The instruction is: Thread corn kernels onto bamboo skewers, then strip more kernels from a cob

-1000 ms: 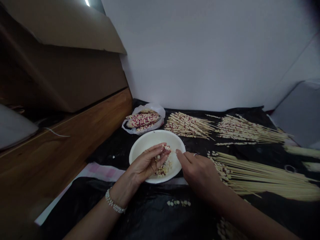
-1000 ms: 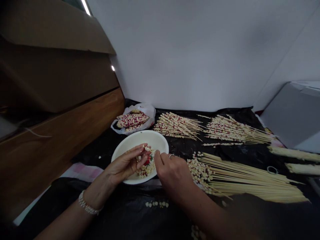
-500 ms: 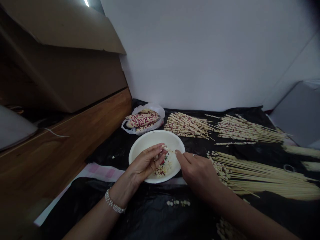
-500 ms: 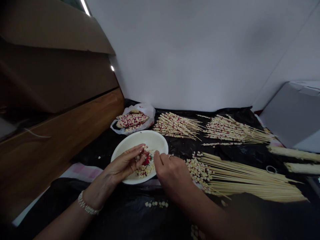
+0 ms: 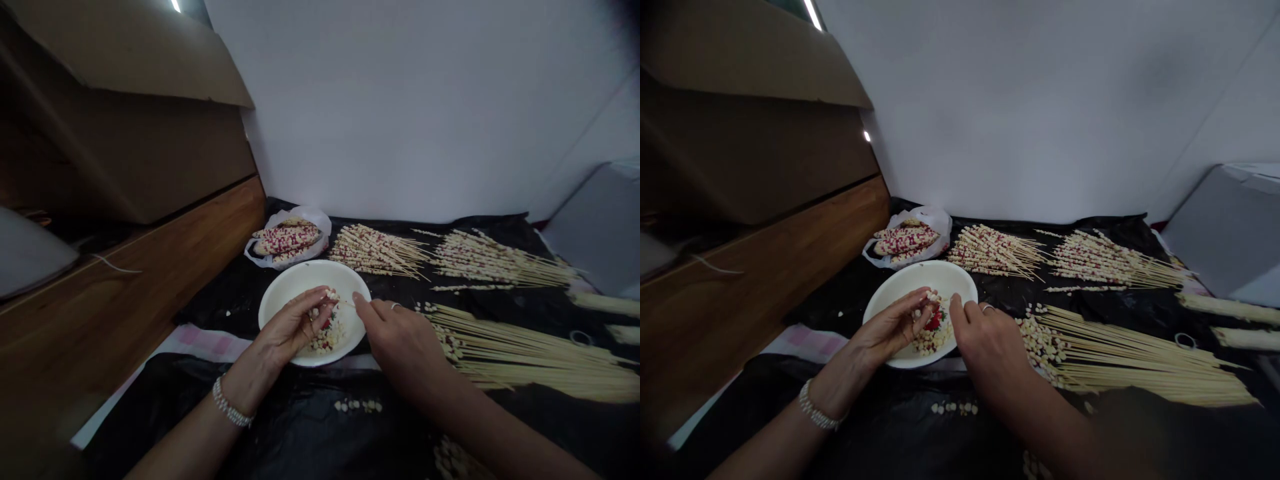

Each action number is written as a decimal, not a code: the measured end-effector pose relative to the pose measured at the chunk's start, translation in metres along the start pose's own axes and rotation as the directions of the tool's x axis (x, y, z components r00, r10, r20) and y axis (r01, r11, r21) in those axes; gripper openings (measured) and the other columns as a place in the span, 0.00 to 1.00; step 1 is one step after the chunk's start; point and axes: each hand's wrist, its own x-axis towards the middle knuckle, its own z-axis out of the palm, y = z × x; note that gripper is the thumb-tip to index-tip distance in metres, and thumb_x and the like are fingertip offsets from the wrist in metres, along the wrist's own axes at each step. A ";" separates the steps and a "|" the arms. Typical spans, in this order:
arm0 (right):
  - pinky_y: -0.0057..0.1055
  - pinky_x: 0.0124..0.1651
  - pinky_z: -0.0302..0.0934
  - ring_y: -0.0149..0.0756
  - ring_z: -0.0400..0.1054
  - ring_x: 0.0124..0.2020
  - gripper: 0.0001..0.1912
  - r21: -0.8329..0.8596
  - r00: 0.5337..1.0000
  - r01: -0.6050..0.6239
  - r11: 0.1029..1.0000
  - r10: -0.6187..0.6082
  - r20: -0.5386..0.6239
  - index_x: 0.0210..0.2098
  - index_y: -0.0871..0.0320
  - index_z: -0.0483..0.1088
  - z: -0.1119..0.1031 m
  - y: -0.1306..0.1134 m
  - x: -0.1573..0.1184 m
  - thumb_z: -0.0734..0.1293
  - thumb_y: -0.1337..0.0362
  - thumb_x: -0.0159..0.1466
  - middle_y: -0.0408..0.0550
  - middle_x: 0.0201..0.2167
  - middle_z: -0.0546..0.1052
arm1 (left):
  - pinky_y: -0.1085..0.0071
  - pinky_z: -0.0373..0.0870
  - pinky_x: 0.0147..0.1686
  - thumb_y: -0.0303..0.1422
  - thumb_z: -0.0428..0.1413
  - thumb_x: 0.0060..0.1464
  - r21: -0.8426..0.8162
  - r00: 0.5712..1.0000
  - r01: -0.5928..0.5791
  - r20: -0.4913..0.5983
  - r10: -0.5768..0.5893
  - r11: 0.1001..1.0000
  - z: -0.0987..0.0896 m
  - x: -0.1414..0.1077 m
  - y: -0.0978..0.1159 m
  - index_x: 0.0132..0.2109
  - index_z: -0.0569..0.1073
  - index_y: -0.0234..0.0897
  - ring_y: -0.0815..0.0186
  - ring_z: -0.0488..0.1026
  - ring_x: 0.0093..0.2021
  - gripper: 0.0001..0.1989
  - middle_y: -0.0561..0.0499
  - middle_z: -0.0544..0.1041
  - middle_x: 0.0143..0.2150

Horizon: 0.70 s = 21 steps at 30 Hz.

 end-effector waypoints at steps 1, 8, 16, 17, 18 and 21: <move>0.31 0.25 0.53 0.35 0.68 0.25 0.22 -0.005 0.999 -0.024 1.000 0.025 0.029 0.51 0.64 0.68 -0.003 0.002 0.001 0.62 0.77 0.56 0.45 0.28 0.75 | 0.76 0.78 0.34 0.15 0.57 0.49 -0.016 1.000 -0.003 -0.008 0.003 1.000 0.000 0.000 0.003 0.38 0.75 0.28 0.67 0.78 0.33 0.09 0.46 0.79 0.34; 0.28 0.25 0.52 0.33 0.68 0.25 0.17 0.215 0.940 -0.287 0.933 0.232 0.249 0.48 0.55 0.69 -0.019 0.044 0.006 0.65 0.63 0.59 0.42 0.27 0.76 | 0.78 0.77 0.33 0.19 0.51 0.57 -0.162 0.994 -0.086 -0.081 0.073 0.983 -0.007 0.004 0.038 0.40 0.73 0.29 0.68 0.78 0.33 0.08 0.45 0.78 0.33; 0.25 0.23 0.50 0.25 0.58 0.19 0.18 0.654 0.855 -0.385 0.651 -0.015 0.518 0.25 0.55 0.71 -0.038 0.059 0.013 0.59 0.55 0.65 0.38 0.18 0.70 | 0.77 0.78 0.33 0.19 0.52 0.56 -0.206 0.994 -0.088 -0.081 0.073 0.975 -0.013 0.006 0.036 0.39 0.73 0.28 0.68 0.78 0.32 0.07 0.46 0.78 0.32; 0.25 0.24 0.50 0.25 0.58 0.19 0.18 0.656 0.866 -0.370 0.658 -0.011 0.499 0.25 0.56 0.71 -0.038 0.057 0.013 0.58 0.56 0.65 0.38 0.18 0.70 | 0.77 0.78 0.33 0.19 0.52 0.56 -0.207 0.994 -0.088 -0.078 0.073 0.974 -0.013 0.007 0.035 0.39 0.73 0.27 0.68 0.78 0.31 0.07 0.46 0.78 0.32; 0.25 0.24 0.50 0.25 0.58 0.19 0.18 0.649 0.876 -0.358 0.672 0.002 0.481 0.25 0.56 0.71 -0.038 0.056 0.014 0.58 0.57 0.66 0.38 0.18 0.70 | 0.77 0.78 0.33 0.19 0.52 0.57 -0.211 0.994 -0.086 -0.077 0.071 0.974 -0.013 0.008 0.034 0.39 0.73 0.27 0.69 0.78 0.31 0.07 0.46 0.78 0.32; 0.26 0.25 0.49 0.25 0.57 0.19 0.17 0.608 0.893 -0.348 0.714 0.054 0.448 0.24 0.57 0.71 -0.037 0.054 0.014 0.58 0.60 0.65 0.38 0.18 0.70 | 0.76 0.78 0.35 0.19 0.50 0.57 -0.226 0.996 -0.072 -0.067 0.058 0.971 -0.015 0.012 0.034 0.40 0.74 0.28 0.69 0.78 0.32 0.08 0.46 0.78 0.32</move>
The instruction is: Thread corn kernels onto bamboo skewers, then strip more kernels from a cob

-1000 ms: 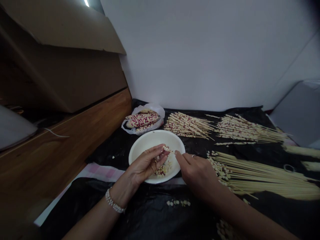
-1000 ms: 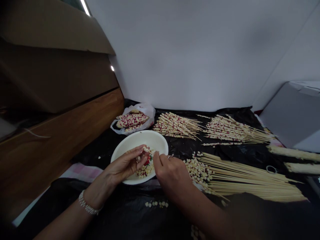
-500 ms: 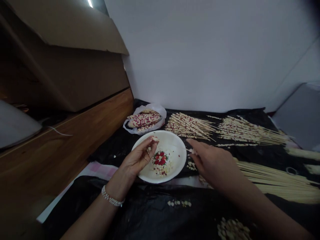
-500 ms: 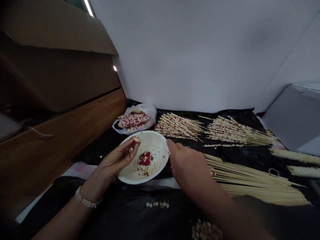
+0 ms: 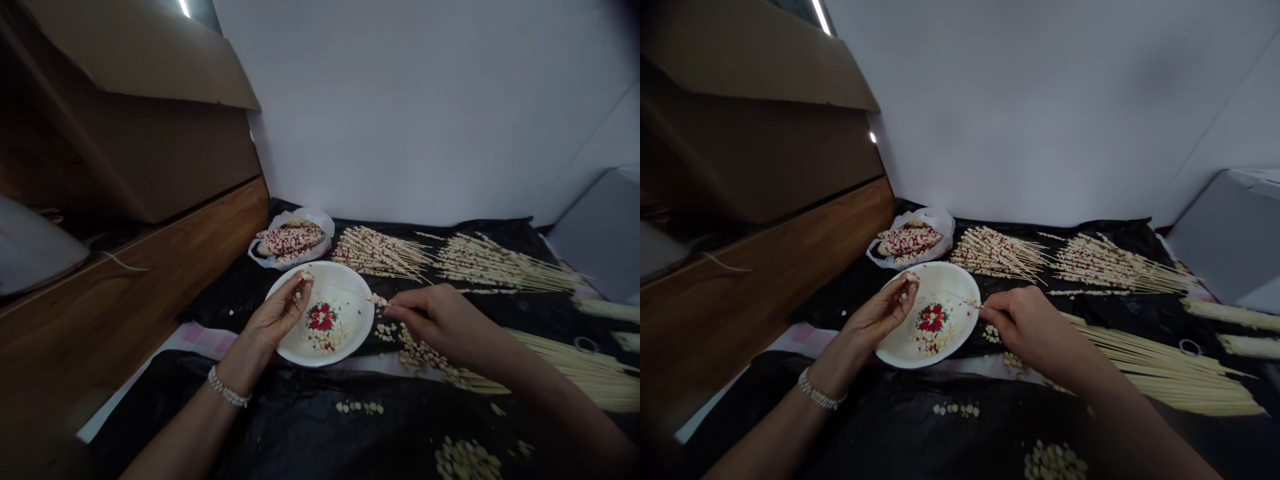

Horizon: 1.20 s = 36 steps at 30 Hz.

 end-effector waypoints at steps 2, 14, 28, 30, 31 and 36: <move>0.26 0.26 0.49 0.25 0.56 0.19 0.17 -0.015 1.000 0.008 1.000 -0.009 -0.017 0.23 0.57 0.71 0.001 0.001 0.001 0.58 0.60 0.65 0.38 0.18 0.70 | 0.76 0.78 0.35 0.19 0.50 0.57 -0.006 1.000 0.003 0.013 -0.003 1.000 0.000 0.001 -0.001 0.40 0.74 0.28 0.68 0.78 0.32 0.09 0.46 0.78 0.32; 0.27 0.28 0.45 0.26 0.53 0.21 0.17 -0.036 0.999 0.039 0.999 -0.040 -0.028 0.22 0.58 0.67 0.035 0.002 0.010 0.58 0.61 0.65 0.39 0.18 0.68 | 0.74 0.78 0.36 0.16 0.56 0.50 0.178 0.996 0.086 0.014 -0.090 0.980 0.006 -0.014 -0.036 0.39 0.75 0.27 0.67 0.77 0.34 0.09 0.45 0.78 0.36; 0.30 0.28 0.46 0.34 0.67 0.28 0.16 -0.397 0.995 -0.103 0.912 0.096 -0.037 0.26 0.54 0.71 0.032 0.005 0.012 0.57 0.59 0.66 0.44 0.27 0.77 | 0.68 0.77 0.42 0.27 0.52 0.59 0.162 0.984 0.121 0.110 -0.139 0.979 0.003 -0.006 -0.030 0.41 0.73 0.26 0.64 0.77 0.39 0.08 0.43 0.78 0.37; 0.30 0.29 0.49 0.37 0.70 0.31 0.13 -0.420 0.993 -0.119 0.900 0.101 -0.064 0.33 0.52 0.73 0.032 0.006 0.011 0.59 0.57 0.65 0.45 0.30 0.78 | 0.67 0.76 0.43 0.25 0.50 0.60 0.148 0.983 0.121 0.118 -0.139 0.981 0.002 -0.005 -0.030 0.41 0.73 0.28 0.63 0.77 0.42 0.08 0.43 0.78 0.39; 0.30 0.29 0.51 0.38 0.70 0.32 0.12 -0.405 0.994 -0.104 0.908 0.082 -0.072 0.37 0.52 0.73 0.033 0.006 0.011 0.59 0.56 0.65 0.45 0.32 0.78 | 0.67 0.75 0.44 0.24 0.49 0.60 0.161 0.982 0.123 0.126 -0.144 0.979 0.001 -0.005 -0.030 0.42 0.73 0.28 0.63 0.77 0.43 0.08 0.43 0.78 0.40; 0.29 0.36 0.57 0.36 0.71 0.36 0.15 -0.269 0.996 0.019 0.963 -0.042 -0.083 0.46 0.55 0.71 0.041 0.011 0.011 0.56 0.62 0.66 0.49 0.37 0.78 | 0.63 0.69 0.51 0.29 0.53 0.58 0.441 0.946 0.015 0.284 -0.156 0.898 0.000 -0.016 -0.031 0.54 0.70 0.33 0.59 0.72 0.52 0.16 0.40 0.75 0.50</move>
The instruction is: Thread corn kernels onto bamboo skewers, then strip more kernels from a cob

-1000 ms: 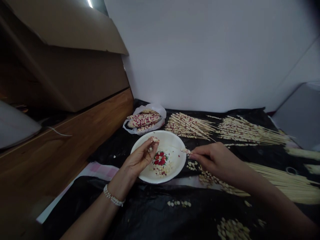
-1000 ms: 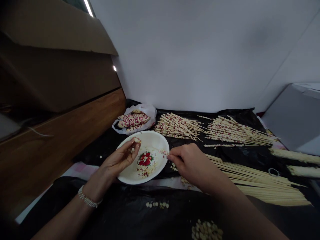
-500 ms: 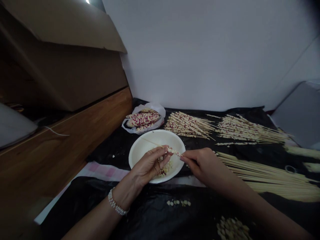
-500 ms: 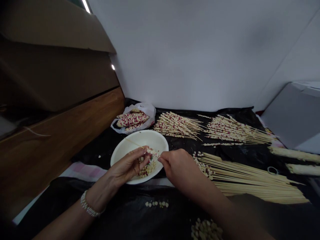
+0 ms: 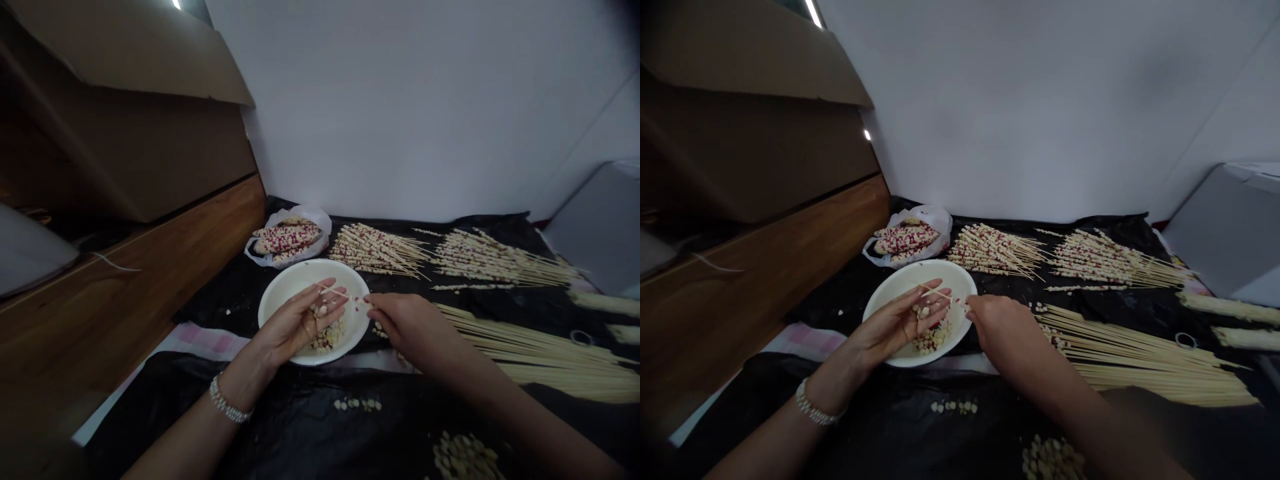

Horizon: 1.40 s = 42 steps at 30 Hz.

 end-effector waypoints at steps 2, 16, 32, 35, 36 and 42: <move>0.29 0.37 0.58 0.36 0.71 0.38 0.15 0.027 0.999 -0.023 0.999 0.024 -0.049 0.48 0.55 0.70 0.003 0.000 0.001 0.56 0.61 0.66 0.50 0.39 0.78 | 0.60 0.65 0.54 0.32 0.56 0.56 0.268 0.996 -0.082 0.049 0.072 0.960 -0.001 -0.004 0.004 0.58 0.67 0.39 0.58 0.67 0.56 0.22 0.41 0.71 0.56; 0.30 0.31 0.51 0.36 0.70 0.30 0.16 -0.052 0.980 -0.160 0.986 0.165 0.108 0.42 0.56 0.70 0.031 0.003 0.005 0.54 0.58 0.68 0.51 0.31 0.78 | 0.63 0.61 0.45 0.48 0.44 0.59 0.902 0.916 -0.401 0.396 -0.065 -0.157 -0.004 -0.018 0.005 0.44 0.74 0.38 0.58 0.69 0.44 0.22 0.45 0.75 0.42; 0.30 0.32 0.52 0.38 0.72 0.33 0.17 -0.067 0.978 -0.161 0.985 0.168 0.119 0.41 0.55 0.69 0.026 -0.001 0.005 0.52 0.57 0.68 0.51 0.31 0.78 | 0.71 0.53 0.28 0.43 0.47 0.60 0.941 0.942 -0.317 0.298 0.151 0.121 -0.003 -0.011 -0.008 0.28 0.67 0.37 0.68 0.61 0.26 0.17 0.53 0.67 0.25; 0.29 0.34 0.53 0.38 0.72 0.34 0.16 -0.062 0.979 -0.163 0.985 0.169 0.112 0.43 0.55 0.70 0.022 0.000 0.005 0.53 0.57 0.68 0.51 0.33 0.78 | 0.76 0.50 0.20 0.43 0.48 0.59 0.841 0.981 -0.187 0.133 0.142 0.508 -0.006 -0.003 -0.002 0.29 0.67 0.35 0.73 0.57 0.21 0.18 0.55 0.64 0.23; 0.29 0.34 0.54 0.38 0.72 0.35 0.16 -0.063 0.979 -0.166 0.984 0.172 0.107 0.44 0.55 0.70 0.019 0.000 0.006 0.53 0.58 0.68 0.51 0.34 0.78 | 0.78 0.47 0.18 0.43 0.48 0.59 0.742 0.991 -0.133 0.090 0.099 0.657 -0.008 -0.001 0.002 0.30 0.68 0.34 0.75 0.54 0.19 0.18 0.55 0.64 0.23; 0.27 0.36 0.56 0.36 0.71 0.36 0.15 -0.012 0.992 -0.111 0.994 0.112 0.059 0.45 0.55 0.72 -0.007 0.011 0.005 0.56 0.60 0.66 0.49 0.34 0.78 | 0.86 0.44 0.11 0.39 0.47 0.61 -0.069 0.975 0.186 0.140 -0.176 0.980 -0.016 -0.001 0.023 0.38 0.70 0.30 0.81 0.53 0.16 0.15 0.52 0.65 0.27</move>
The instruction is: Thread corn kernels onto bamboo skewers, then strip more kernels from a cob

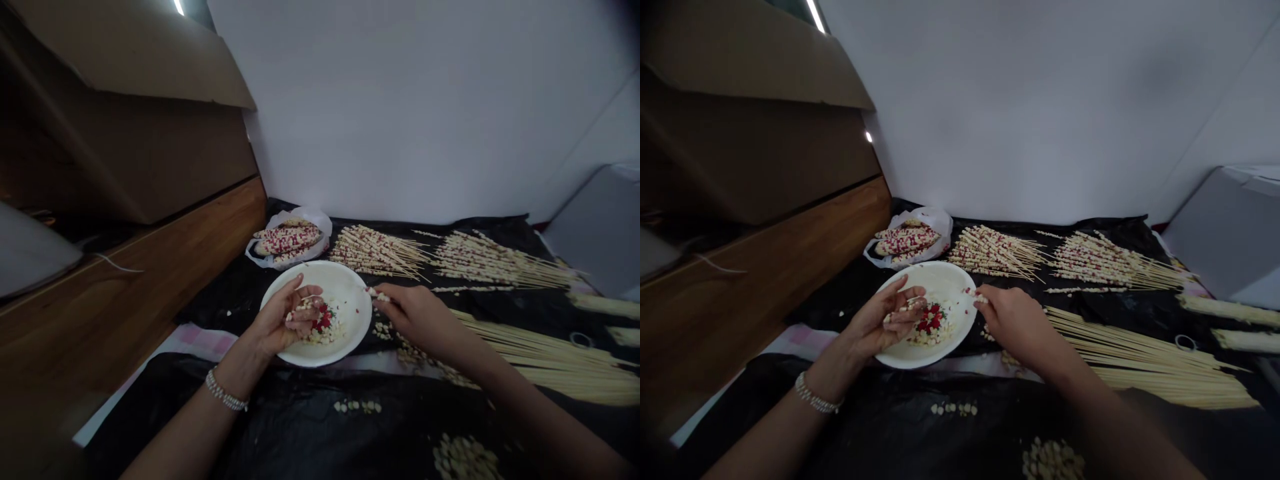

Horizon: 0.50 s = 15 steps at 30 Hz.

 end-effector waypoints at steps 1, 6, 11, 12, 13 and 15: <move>0.27 0.36 0.56 0.36 0.71 0.36 0.15 0.011 1.000 0.016 1.000 -0.016 0.009 0.44 0.54 0.72 -0.004 0.003 -0.001 0.56 0.61 0.66 0.49 0.34 0.78 | 0.87 0.45 0.11 0.38 0.47 0.61 -0.051 1.000 -0.002 -0.001 0.002 0.999 0.001 -0.001 0.001 0.39 0.70 0.29 0.81 0.54 0.16 0.14 0.52 0.65 0.27; 0.29 0.36 0.57 0.35 0.71 0.34 0.15 0.061 0.990 0.081 0.995 -0.087 0.111 0.41 0.53 0.74 -0.012 0.014 -0.003 0.57 0.62 0.65 0.47 0.34 0.79 | 0.88 0.46 0.09 0.30 0.47 0.62 -0.130 0.986 -0.113 -0.140 0.095 0.985 0.006 -0.001 -0.001 0.40 0.68 0.30 0.83 0.52 0.13 0.08 0.56 0.62 0.24; 0.29 0.35 0.57 0.34 0.71 0.34 0.13 0.049 0.992 0.097 0.994 -0.101 0.075 0.42 0.51 0.74 -0.011 0.006 -0.004 0.60 0.64 0.63 0.46 0.33 0.78 | 0.89 0.46 0.10 0.25 0.51 0.59 -0.032 0.973 -0.150 -0.185 0.142 0.988 0.008 0.001 -0.011 0.37 0.69 0.31 0.84 0.54 0.14 0.03 0.56 0.64 0.26; 0.28 0.35 0.57 0.34 0.71 0.34 0.13 0.034 0.993 0.102 0.994 -0.104 0.057 0.42 0.51 0.74 -0.010 0.001 -0.006 0.61 0.63 0.62 0.46 0.34 0.78 | 0.88 0.47 0.10 0.26 0.53 0.58 -0.007 0.975 -0.147 -0.170 0.144 0.989 0.009 0.001 -0.014 0.37 0.69 0.31 0.84 0.54 0.15 0.02 0.56 0.65 0.26; 0.28 0.35 0.57 0.34 0.70 0.34 0.12 0.017 0.994 0.103 0.995 -0.103 0.037 0.42 0.51 0.74 -0.009 -0.003 -0.007 0.61 0.63 0.62 0.46 0.34 0.78 | 0.88 0.47 0.10 0.26 0.54 0.57 0.005 0.980 -0.132 -0.152 0.131 0.991 0.011 0.001 -0.017 0.37 0.70 0.30 0.84 0.54 0.14 0.02 0.56 0.65 0.25; 0.28 0.34 0.56 0.34 0.70 0.34 0.12 -0.016 0.995 0.097 0.995 -0.097 0.011 0.41 0.51 0.74 -0.008 -0.013 -0.011 0.60 0.61 0.63 0.46 0.32 0.78 | 0.87 0.48 0.10 0.28 0.55 0.57 -0.050 0.993 -0.071 -0.101 0.065 0.996 0.013 0.002 -0.023 0.37 0.70 0.30 0.83 0.54 0.14 0.04 0.56 0.65 0.24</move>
